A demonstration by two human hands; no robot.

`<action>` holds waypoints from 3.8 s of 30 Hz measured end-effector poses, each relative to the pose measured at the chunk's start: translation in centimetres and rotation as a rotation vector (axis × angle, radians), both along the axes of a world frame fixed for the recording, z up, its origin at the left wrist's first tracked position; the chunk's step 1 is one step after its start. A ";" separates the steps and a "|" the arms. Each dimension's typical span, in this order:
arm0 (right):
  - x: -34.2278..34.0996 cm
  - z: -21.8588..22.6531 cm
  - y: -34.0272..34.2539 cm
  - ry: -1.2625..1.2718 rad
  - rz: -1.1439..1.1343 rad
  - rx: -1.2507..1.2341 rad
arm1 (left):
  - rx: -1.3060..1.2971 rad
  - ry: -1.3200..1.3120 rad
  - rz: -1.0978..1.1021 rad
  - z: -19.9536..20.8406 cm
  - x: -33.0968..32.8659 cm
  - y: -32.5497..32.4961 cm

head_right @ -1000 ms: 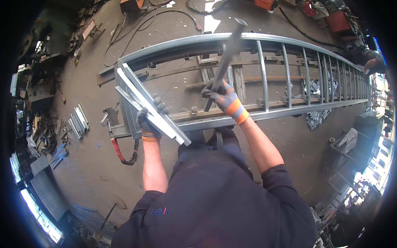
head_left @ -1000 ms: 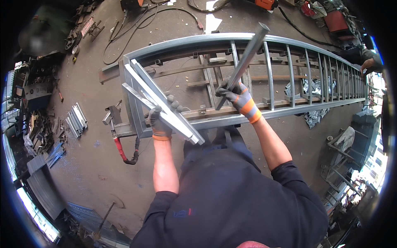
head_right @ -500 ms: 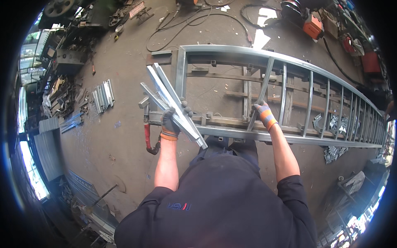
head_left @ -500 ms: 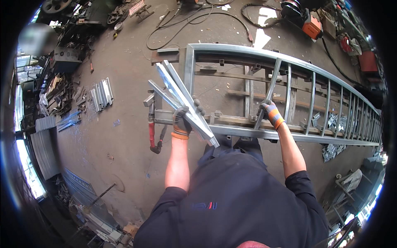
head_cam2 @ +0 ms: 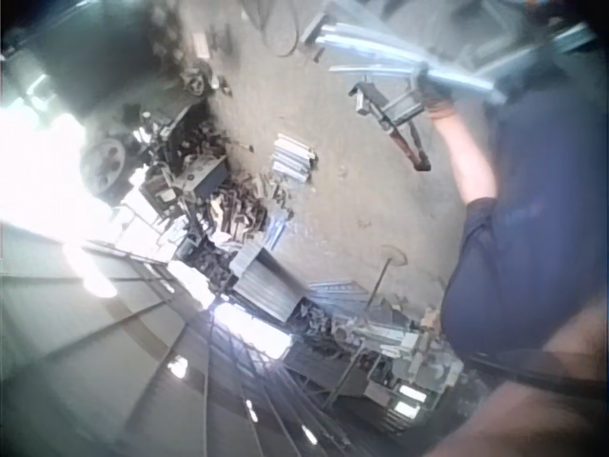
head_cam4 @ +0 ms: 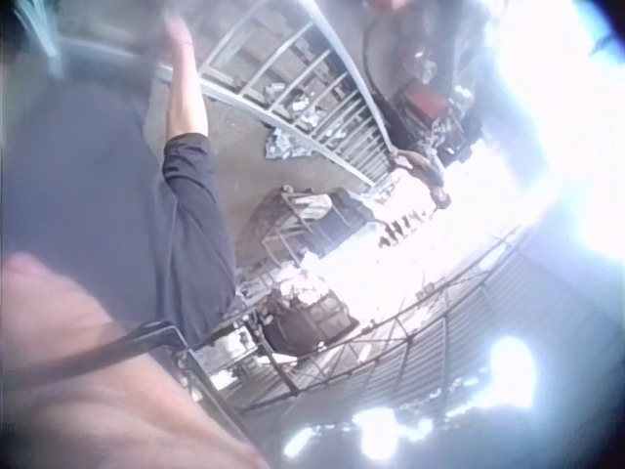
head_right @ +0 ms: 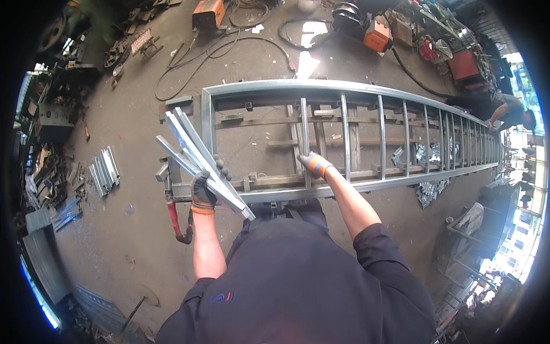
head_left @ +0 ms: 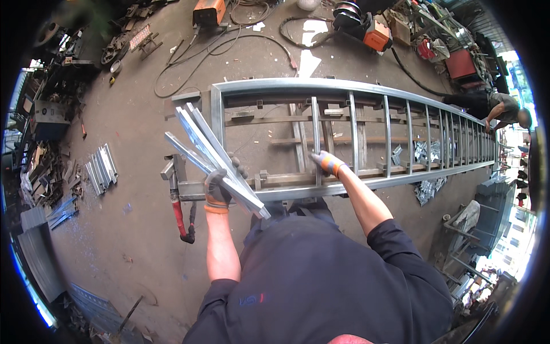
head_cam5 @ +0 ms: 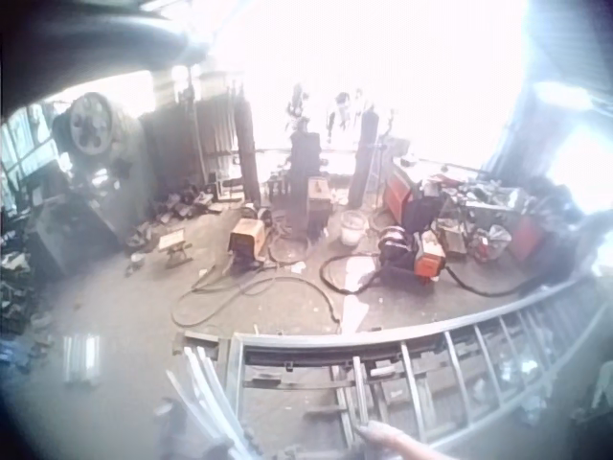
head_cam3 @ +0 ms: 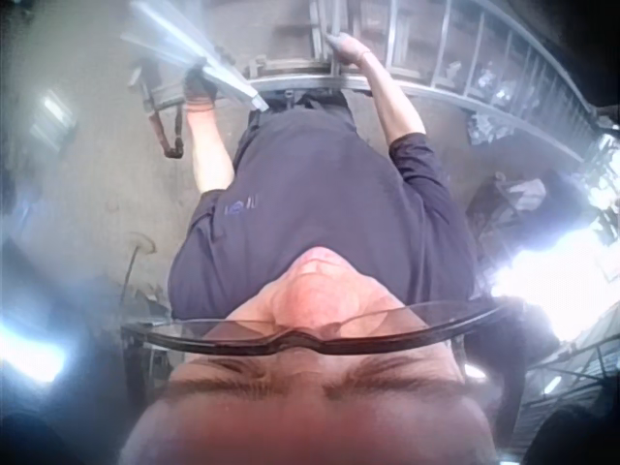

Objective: The person places metal bars into a ladder-like metal frame and then uses a welding torch to weld the joints. The person repeatedly welds different sections of the frame while another worker is visible in the background.

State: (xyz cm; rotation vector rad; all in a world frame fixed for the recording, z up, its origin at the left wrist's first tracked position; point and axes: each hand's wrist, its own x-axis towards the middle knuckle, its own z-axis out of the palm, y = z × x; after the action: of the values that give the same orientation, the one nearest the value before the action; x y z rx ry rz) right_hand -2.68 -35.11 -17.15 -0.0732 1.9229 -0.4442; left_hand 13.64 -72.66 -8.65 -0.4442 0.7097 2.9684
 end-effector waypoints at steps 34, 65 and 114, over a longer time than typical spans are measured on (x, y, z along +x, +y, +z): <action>8.9 7.7 -6.7 0.263 -1.036 -0.817 | -1.267 -0.728 -0.227 -11.2 -6.6 -18.4; 6.0 0.8 -9.9 -0.256 -0.833 -1.101 | -1.887 -0.961 0.044 -11.2 4.9 -5.5; -2.1 -1.3 26.6 0.774 -0.494 0.574 | -2.029 -0.561 -0.723 -11.6 -13.1 9.4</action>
State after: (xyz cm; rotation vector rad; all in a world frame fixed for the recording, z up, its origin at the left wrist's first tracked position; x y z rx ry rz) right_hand -4.74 -8.52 -18.45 0.7121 2.7718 -0.1647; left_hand 0.50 -63.25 -20.29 -0.6541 2.5452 0.5401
